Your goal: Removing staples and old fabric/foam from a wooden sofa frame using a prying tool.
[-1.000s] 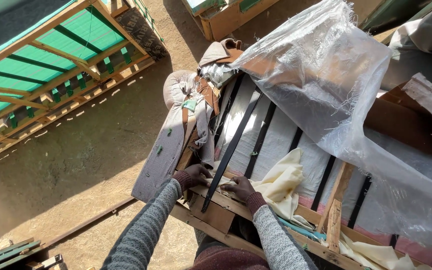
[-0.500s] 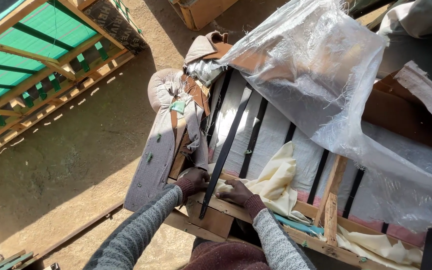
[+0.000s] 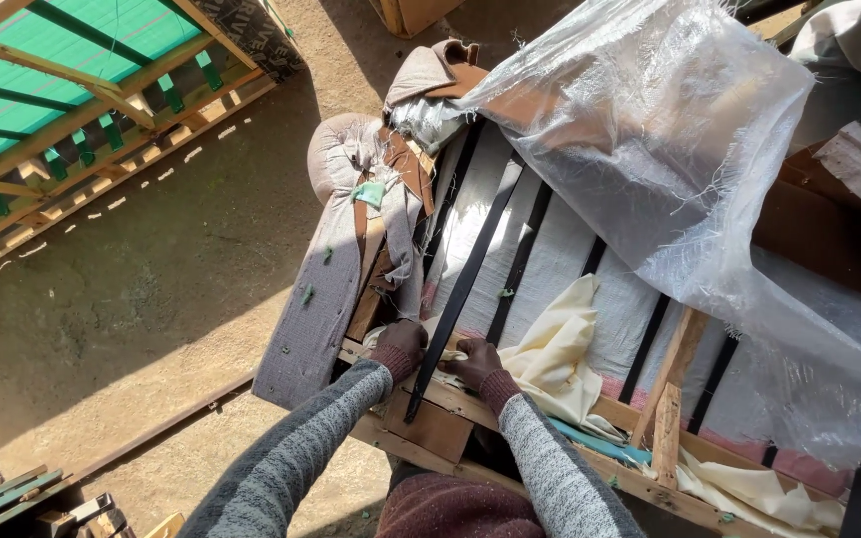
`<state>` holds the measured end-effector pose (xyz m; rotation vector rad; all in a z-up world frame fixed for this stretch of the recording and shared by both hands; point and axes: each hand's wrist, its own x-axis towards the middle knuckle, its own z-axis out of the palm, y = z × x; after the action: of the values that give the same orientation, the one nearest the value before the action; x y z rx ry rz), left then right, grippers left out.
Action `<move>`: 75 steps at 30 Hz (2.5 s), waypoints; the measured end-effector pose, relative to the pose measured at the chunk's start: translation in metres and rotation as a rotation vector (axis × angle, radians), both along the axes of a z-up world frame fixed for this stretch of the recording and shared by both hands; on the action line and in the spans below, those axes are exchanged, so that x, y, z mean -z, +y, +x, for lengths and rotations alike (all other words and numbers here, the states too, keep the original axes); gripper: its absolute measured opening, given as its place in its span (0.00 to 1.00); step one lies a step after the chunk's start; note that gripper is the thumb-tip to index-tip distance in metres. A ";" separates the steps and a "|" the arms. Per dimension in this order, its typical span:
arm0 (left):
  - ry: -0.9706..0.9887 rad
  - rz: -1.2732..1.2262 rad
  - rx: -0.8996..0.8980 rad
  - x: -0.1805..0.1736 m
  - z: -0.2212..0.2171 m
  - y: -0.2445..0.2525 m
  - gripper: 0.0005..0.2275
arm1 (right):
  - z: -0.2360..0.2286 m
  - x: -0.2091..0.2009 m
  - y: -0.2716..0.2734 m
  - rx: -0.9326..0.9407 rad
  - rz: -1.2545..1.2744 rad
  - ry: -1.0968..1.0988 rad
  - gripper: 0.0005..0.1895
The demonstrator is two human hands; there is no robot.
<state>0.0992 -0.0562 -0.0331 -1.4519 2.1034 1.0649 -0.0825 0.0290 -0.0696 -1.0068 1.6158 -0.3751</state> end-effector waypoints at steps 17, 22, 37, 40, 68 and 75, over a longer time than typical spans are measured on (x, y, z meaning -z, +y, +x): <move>0.159 0.083 -0.053 -0.018 0.021 -0.016 0.14 | -0.009 -0.022 -0.010 0.104 -0.033 0.040 0.07; 0.087 0.012 0.215 -0.018 0.042 -0.020 0.16 | -0.022 -0.033 -0.010 0.178 -0.058 0.074 0.13; 0.296 -0.835 -0.711 -0.083 0.088 -0.032 0.15 | 0.063 -0.072 -0.078 -0.435 -0.444 -0.065 0.18; 0.077 -0.879 -0.729 -0.066 0.093 -0.032 0.22 | 0.073 -0.052 -0.085 -0.507 -0.227 -0.028 0.24; -0.237 -0.895 -0.750 -0.048 0.088 -0.041 0.22 | 0.103 0.082 -0.055 -0.875 -0.226 0.236 0.23; -0.155 -0.891 -0.786 -0.080 0.087 -0.055 0.22 | 0.057 -0.084 -0.049 -0.522 -0.102 -0.041 0.30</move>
<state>0.1861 -0.1111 0.0472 -2.8060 1.9854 0.1042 -0.0251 -0.0204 0.0143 -1.4392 1.2463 -0.1201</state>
